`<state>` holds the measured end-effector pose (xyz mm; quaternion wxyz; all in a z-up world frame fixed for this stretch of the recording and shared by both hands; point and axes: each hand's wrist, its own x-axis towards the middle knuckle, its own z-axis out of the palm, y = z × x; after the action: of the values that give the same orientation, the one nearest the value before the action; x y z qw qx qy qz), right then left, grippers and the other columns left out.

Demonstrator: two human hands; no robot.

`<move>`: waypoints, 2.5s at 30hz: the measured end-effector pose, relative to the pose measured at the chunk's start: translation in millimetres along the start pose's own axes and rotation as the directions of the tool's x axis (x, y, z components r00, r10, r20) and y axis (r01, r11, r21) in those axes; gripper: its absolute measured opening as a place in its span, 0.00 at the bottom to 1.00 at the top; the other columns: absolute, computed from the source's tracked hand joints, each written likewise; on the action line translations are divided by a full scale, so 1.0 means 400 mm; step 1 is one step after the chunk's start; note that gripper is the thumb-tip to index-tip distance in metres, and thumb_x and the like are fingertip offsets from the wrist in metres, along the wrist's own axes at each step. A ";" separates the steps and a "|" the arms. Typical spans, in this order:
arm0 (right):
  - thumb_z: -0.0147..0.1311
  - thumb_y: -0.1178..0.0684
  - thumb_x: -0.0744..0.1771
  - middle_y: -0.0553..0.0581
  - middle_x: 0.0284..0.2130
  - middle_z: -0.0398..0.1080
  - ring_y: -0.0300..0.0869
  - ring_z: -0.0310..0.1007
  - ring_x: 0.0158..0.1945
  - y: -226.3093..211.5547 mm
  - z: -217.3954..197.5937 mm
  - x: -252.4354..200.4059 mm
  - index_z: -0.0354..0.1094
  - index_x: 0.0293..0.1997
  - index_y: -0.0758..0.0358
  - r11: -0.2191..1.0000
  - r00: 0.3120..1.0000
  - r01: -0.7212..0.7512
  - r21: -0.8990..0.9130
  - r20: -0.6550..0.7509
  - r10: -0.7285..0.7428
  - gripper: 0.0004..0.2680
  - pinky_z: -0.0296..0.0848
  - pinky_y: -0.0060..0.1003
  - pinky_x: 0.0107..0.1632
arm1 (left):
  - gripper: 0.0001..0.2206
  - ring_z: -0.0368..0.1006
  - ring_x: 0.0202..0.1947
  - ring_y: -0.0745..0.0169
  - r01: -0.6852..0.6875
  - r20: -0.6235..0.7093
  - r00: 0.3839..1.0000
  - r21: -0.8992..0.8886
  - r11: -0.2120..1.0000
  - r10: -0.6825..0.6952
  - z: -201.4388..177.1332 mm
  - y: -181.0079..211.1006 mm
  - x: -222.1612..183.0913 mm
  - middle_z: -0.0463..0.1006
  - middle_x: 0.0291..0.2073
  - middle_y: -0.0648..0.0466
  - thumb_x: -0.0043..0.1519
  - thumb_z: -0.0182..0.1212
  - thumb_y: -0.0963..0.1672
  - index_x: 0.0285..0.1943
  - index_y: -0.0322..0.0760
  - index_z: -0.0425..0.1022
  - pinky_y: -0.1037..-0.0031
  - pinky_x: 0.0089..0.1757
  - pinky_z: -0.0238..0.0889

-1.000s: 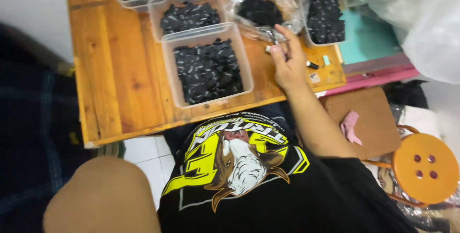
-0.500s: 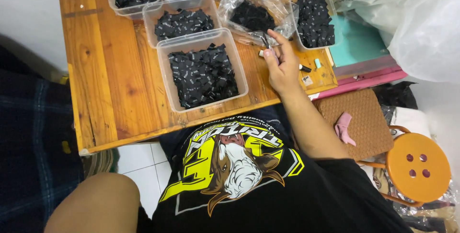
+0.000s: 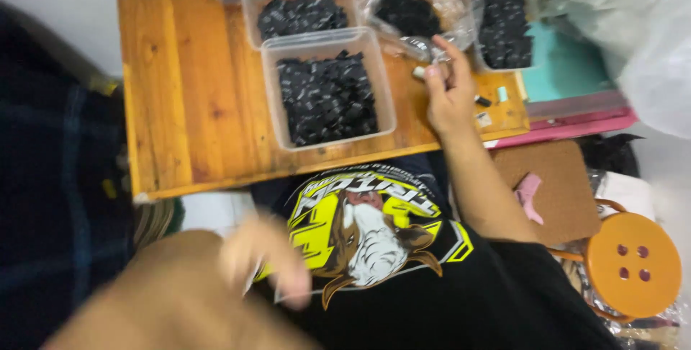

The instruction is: Sorting and inspecting small black plastic components from plastic containers on a wooden table, occasionally using a small tool.

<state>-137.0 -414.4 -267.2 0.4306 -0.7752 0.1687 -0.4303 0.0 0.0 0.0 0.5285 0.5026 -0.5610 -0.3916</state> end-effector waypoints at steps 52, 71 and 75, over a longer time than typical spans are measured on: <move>0.44 0.58 0.76 0.50 0.24 0.56 0.36 0.58 0.27 -0.060 0.008 -0.002 0.59 0.71 0.69 1.000 0.998 0.001 0.005 0.059 -0.002 0.13 0.63 0.32 0.34 | 0.08 0.71 0.35 0.69 0.042 -0.130 0.991 0.526 0.850 0.032 -0.177 -0.492 0.380 0.78 0.36 0.58 0.66 0.62 0.39 0.51 0.41 0.82 0.76 0.38 0.64; 0.45 0.57 0.75 0.50 0.24 0.55 0.35 0.57 0.28 -0.076 0.006 0.000 0.60 0.70 0.67 1.000 0.998 -0.027 -0.014 0.058 0.028 0.13 0.61 0.31 0.36 | 0.04 0.75 0.32 0.77 0.005 -0.377 0.924 0.173 0.985 0.062 -0.206 -0.525 0.451 0.81 0.33 0.56 0.63 0.69 0.37 0.42 0.38 0.80 0.87 0.37 0.73; 0.45 0.56 0.75 0.49 0.23 0.55 0.35 0.56 0.27 -0.083 0.007 -0.001 0.60 0.70 0.66 0.999 0.998 -0.033 -0.024 0.061 0.035 0.13 0.60 0.30 0.35 | 0.03 0.77 0.31 0.75 0.031 -0.437 0.899 0.126 0.992 0.028 -0.201 -0.528 0.466 0.82 0.31 0.56 0.62 0.68 0.37 0.40 0.38 0.81 0.82 0.36 0.80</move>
<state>-138.5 -393.9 -241.2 0.4341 -0.7898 0.1736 -0.3971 122.8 -214.6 -157.1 0.6069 0.6113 -0.4519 -0.2319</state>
